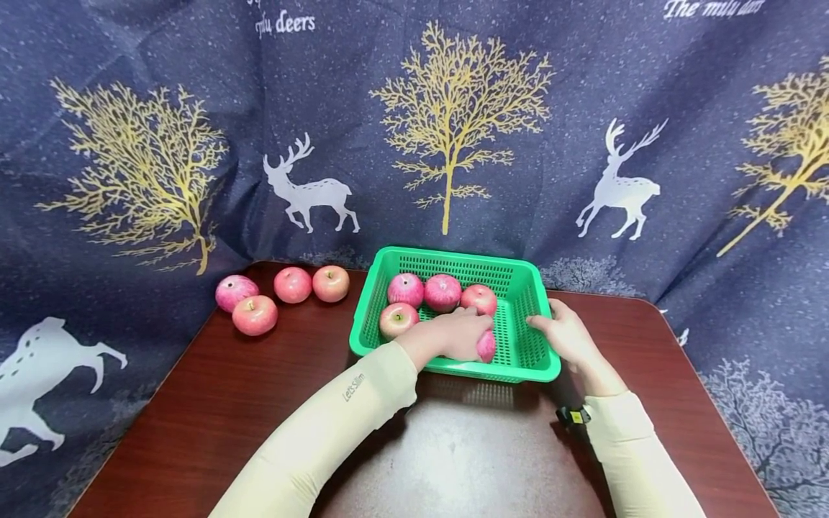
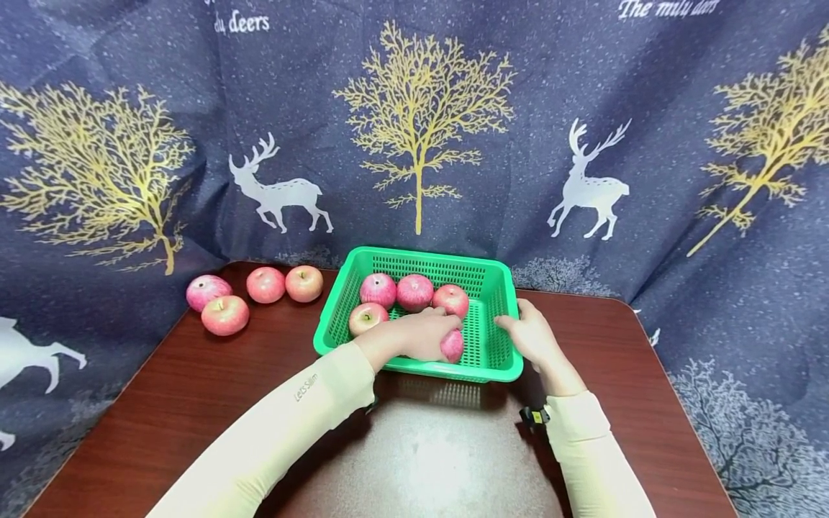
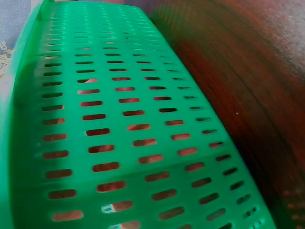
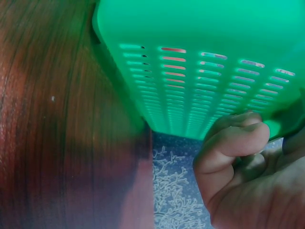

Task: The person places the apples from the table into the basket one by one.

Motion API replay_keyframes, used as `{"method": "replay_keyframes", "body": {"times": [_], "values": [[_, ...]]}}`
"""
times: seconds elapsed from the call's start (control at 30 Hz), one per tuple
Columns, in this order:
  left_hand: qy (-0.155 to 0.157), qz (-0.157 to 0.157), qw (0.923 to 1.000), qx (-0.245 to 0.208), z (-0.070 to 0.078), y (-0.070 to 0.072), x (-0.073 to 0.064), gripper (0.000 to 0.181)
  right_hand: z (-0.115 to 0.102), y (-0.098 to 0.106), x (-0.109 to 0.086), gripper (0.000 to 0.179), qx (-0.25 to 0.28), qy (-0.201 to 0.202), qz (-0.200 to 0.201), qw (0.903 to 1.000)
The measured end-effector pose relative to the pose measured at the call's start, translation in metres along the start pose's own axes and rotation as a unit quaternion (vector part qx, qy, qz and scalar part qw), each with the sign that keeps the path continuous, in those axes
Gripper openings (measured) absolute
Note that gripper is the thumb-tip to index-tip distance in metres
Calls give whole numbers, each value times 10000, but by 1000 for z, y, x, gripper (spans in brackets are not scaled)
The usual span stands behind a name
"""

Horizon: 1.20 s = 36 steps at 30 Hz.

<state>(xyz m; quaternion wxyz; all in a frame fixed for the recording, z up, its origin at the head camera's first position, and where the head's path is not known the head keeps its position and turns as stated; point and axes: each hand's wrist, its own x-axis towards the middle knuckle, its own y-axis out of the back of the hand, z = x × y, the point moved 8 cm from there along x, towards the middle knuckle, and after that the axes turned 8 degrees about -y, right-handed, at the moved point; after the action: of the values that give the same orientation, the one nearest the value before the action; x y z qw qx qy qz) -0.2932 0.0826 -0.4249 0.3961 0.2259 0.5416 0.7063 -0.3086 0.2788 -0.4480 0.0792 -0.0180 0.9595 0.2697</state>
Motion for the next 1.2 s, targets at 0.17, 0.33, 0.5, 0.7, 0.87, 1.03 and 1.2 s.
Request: {"method": "replay_keyframes", "body": {"times": [0.17,0.33,0.5,0.7,0.87,1.03,1.2], "values": [[56,-98,9999,-105,-4,-5,0,34,1,0,0,59,27,-13,-45,10000],[123,-134,9993,-323,-6,-7,-1,42,0,1,1,59,-65,-8,-5,10000],[84,-140,9991,-393,-6,-6,-3,45,0,-1,0,59,-4,-6,-22,10000],[-29,-101,9990,-439,-4,-5,-4,44,-1,0,0,59,-75,16,5,10000],[41,-134,9988,-479,-6,-7,-4,52,0,0,1,60,-63,4,-22,10000],[22,-132,9990,-430,-8,-8,-4,54,1,0,2,60,-27,14,-42,10000],[8,-129,9991,-407,-8,-9,-3,57,1,-1,1,60,-8,21,-27,10000]]}}
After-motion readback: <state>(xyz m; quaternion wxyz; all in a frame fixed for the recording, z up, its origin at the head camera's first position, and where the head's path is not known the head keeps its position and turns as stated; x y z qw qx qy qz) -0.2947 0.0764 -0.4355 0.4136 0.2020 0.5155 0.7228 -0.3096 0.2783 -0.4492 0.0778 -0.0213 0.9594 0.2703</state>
